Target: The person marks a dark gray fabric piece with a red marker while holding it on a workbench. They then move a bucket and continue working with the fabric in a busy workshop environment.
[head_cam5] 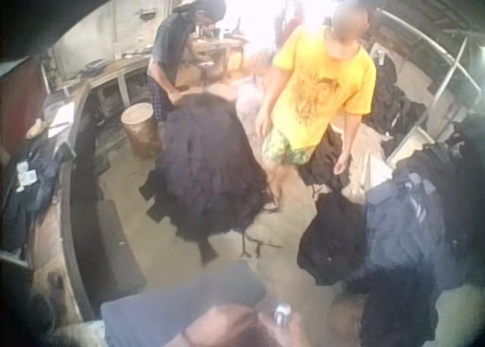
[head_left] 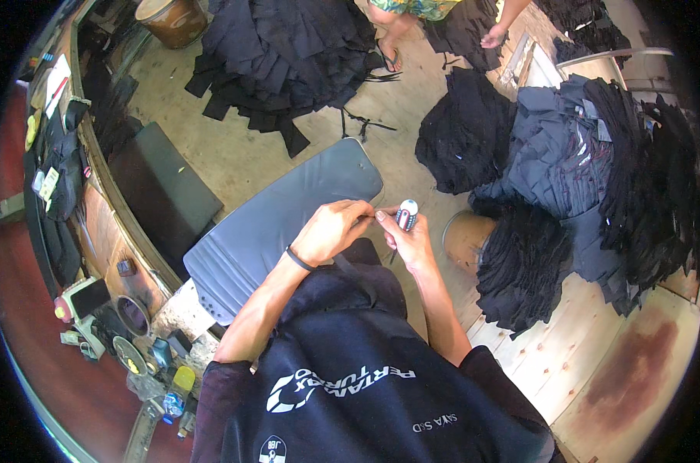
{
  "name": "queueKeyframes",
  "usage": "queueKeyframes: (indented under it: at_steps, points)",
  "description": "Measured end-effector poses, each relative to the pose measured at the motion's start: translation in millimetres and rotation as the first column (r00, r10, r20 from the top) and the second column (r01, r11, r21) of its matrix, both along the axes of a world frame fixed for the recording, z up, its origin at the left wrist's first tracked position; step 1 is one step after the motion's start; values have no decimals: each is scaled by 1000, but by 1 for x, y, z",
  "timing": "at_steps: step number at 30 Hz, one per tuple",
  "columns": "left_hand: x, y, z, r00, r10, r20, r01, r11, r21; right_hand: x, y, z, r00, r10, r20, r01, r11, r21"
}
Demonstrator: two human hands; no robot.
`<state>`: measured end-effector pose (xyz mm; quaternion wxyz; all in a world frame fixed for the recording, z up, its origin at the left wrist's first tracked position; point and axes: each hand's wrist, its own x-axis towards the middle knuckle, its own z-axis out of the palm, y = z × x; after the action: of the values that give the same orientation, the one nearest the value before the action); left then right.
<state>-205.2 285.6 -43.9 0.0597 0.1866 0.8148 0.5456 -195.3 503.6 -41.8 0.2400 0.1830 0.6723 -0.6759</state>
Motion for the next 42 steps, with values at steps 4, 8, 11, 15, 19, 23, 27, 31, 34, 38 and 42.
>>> queueKeyframes:
  at_steps: [4,8,11,15,19,23,27,31,34,38,42]
  points:
    - [-13,10,-6,1000,5,16,-3,996,-89,-10,14,-15,999,31,10,-32,998,54]
    - [-28,21,-18,969,151,-196,-198,947,-252,-21,9,-34,983,-140,-116,150,985,84]
    - [-32,32,-32,925,278,-261,-362,853,-375,-34,-1,-50,964,-156,-217,197,964,180]
    - [-29,41,-50,904,328,-274,-416,823,-387,-47,-14,-63,924,-46,-380,168,941,295]
    - [-27,42,-63,898,347,-271,-430,823,-372,-53,-20,-65,950,12,-312,126,899,419]
    - [-25,43,-72,886,386,-256,-454,835,-311,-54,-26,-62,933,72,-353,113,872,476]
    - [-23,44,-76,879,407,-250,-470,829,-302,-57,-28,-61,911,106,-398,113,865,488]
    - [-25,45,-78,867,440,-234,-494,817,-298,-61,-26,-68,924,155,-350,54,852,521]
    - [-26,45,-78,859,462,-220,-509,812,-284,-62,-25,-73,928,175,-330,29,847,530]
    - [-25,46,-80,862,449,-236,-505,803,-316,-59,-16,-58,912,105,-396,123,853,508]
    - [-26,46,-85,860,448,-243,-507,801,-318,-60,8,-9,659,418,-626,239,673,700]
